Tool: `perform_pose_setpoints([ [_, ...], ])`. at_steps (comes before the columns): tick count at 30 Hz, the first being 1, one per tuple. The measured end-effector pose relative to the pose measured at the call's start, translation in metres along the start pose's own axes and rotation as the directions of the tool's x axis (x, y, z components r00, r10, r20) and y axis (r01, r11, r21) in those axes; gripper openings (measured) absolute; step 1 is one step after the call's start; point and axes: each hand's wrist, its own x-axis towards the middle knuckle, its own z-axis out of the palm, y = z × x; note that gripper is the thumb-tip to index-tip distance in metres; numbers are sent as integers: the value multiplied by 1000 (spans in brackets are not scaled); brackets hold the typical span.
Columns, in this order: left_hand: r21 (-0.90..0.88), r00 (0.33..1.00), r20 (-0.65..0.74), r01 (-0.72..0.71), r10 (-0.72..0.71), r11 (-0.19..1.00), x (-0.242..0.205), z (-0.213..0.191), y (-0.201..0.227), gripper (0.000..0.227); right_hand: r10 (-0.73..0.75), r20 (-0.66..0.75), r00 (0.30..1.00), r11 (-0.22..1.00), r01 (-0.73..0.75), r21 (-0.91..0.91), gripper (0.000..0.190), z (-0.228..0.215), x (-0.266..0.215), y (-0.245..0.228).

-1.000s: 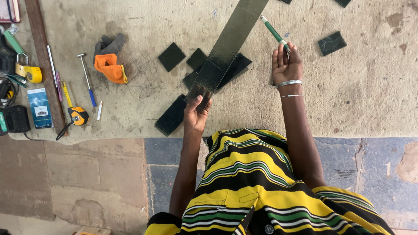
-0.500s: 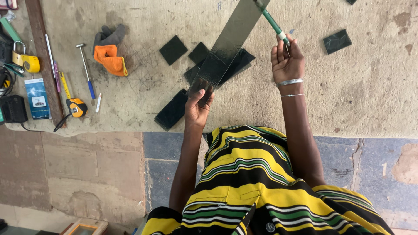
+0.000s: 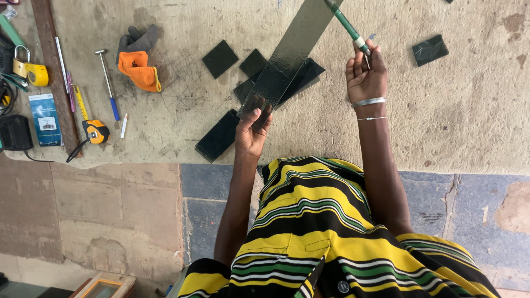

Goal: The person uses a green glass scoring tool to mark lines on multiple small dark rectangular glass pieces laid on a workbench. They pick up each piece, score it, and place it back down, repeating the process across several pieces.

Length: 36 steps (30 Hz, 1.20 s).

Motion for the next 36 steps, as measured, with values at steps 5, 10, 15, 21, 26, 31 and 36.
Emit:
perform_pose_setpoints([
  [5, -2, 1000, -2, -8, 8, 1000, 0, 5, 3, 41, -11, -113, 994, 998, 4, -66, 28, 3, -2, 4],
  [10, 27, 1000, -13, -22, 22, 999, -1, 7, 4, 43, -11, -138, 990, 996, -2, -91, 27, 0, -4, 6],
  [15, 23, 999, -32, -18, 19, 1000, 0, 4, 3, 40, 3, -42, 999, 998, -5, -56, 30, 4, 0, 1],
  [21, -11, 1000, -15, -24, 24, 1000, 1, 5, 5, 40, -32, -89, 996, 991, 20, -133, 35, 2, -1, 6],
  [26, -4, 1000, -4, -11, 11, 1000, 2, 4, 1, 39, 52, -57, 997, 995, -57, -87, 35, -5, -2, 6],
  [31, -8, 1000, -20, -7, 7, 1000, 3, 3, -1, 38, 40, -48, 998, 999, -41, -22, 34, -3, 3, 5],
  [36, -6, 999, -41, -10, 9, 1000, 3, 7, 1, 37, 37, -78, 996, 989, -48, -139, 36, -10, 6, 10],
])
